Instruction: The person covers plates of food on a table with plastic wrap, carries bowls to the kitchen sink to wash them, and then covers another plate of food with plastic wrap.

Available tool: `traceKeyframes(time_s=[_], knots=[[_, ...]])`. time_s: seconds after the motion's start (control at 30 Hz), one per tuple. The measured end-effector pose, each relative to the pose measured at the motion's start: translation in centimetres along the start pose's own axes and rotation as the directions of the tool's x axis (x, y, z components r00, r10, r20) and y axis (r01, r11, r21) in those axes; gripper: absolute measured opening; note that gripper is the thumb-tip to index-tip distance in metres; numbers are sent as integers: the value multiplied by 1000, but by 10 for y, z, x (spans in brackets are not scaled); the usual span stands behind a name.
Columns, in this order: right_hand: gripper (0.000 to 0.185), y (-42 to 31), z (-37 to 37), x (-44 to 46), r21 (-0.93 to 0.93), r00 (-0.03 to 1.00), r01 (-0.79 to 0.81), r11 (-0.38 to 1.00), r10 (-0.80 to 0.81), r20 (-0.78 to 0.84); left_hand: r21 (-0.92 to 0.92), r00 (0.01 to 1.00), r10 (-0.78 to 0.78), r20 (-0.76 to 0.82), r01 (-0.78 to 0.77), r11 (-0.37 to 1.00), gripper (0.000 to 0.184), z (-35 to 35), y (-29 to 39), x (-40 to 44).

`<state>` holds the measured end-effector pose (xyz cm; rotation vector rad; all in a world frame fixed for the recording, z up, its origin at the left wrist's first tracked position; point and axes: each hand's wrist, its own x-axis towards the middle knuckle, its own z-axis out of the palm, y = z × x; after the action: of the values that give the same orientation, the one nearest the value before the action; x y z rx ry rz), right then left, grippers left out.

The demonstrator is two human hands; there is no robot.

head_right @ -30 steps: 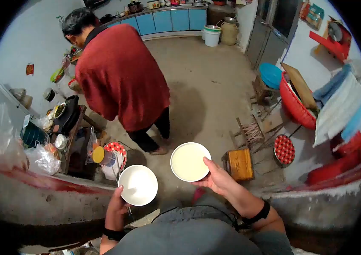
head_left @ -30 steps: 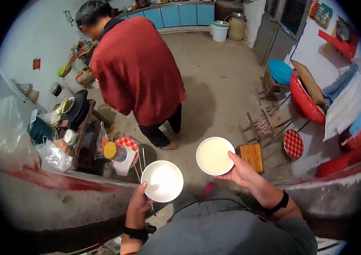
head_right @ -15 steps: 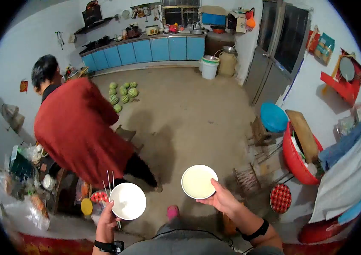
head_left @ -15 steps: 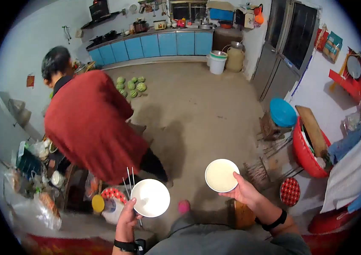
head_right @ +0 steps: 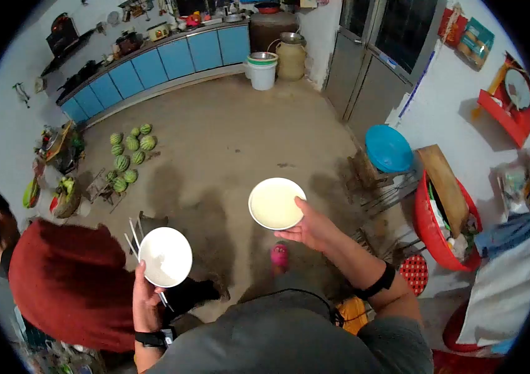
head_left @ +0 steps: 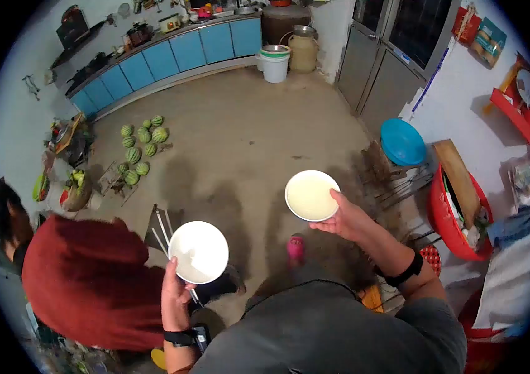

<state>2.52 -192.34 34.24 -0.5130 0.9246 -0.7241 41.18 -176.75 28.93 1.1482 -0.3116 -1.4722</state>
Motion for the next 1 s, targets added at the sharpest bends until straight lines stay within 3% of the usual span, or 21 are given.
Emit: traceKeyframes(time_s=[0.1, 0.17, 0.23, 0.3, 0.37, 0.43, 0.6, 0.7, 0.77, 0.8, 0.93, 1.0], knots=[[55, -45, 1, 54, -39, 992, -17, 999, 22, 126, 12, 999, 34, 3, -34, 999, 61, 19, 21, 46], [54, -76, 7, 89, -15, 997, -59, 998, 60, 53, -22, 987, 56, -152, -60, 998, 61, 40, 34, 76], [56, -108, 7, 127, -39, 996, -60, 997, 63, 68, -85, 981, 60, -186, -76, 993, 60, 49, 47, 119], [57, -139, 16, 169, -77, 989, -89, 993, 97, 109, -81, 996, 49, -73, -55, 995, 60, 42, 57, 153], [57, -170, 32, 200, -121, 997, -9, 993, 19, 79, -62, 971, 77, -226, -94, 994, 59, 55, 77, 179], [57, -194, 43, 235, -159, 996, -40, 986, 52, 72, -59, 961, 57, -271, -76, 995, 56, 73, 109, 201], [56, -239, 55, 349, -157, 995, -39, 987, 53, 88, -82, 957, 69, -283, -95, 992, 52, 43, 155, 309], [55, -276, 105, 415, -220, 986, 117, 968, -86, 146, -120, 936, 76, -344, -124, 985, 49, 27, 198, 379], [58, -282, 116, 447, -184, 998, 45, 982, -35, 55, -162, 975, 27, -222, -64, 985, 48, 4, 222, 412], [57, -291, 124, 470, -138, 988, 77, 987, -57, 144, -115, 982, 42, -186, -64, 991, 49, -3, 239, 431], [55, -330, 176, 564, -98, 996, -14, 995, 22, 84, -135, 951, 22, -310, -67, 989, 53, -20, 312, 502], [55, -351, 195, 605, -141, 992, -12, 990, 30, 126, -118, 960, 59, -272, -95, 988, 54, -26, 335, 530]])
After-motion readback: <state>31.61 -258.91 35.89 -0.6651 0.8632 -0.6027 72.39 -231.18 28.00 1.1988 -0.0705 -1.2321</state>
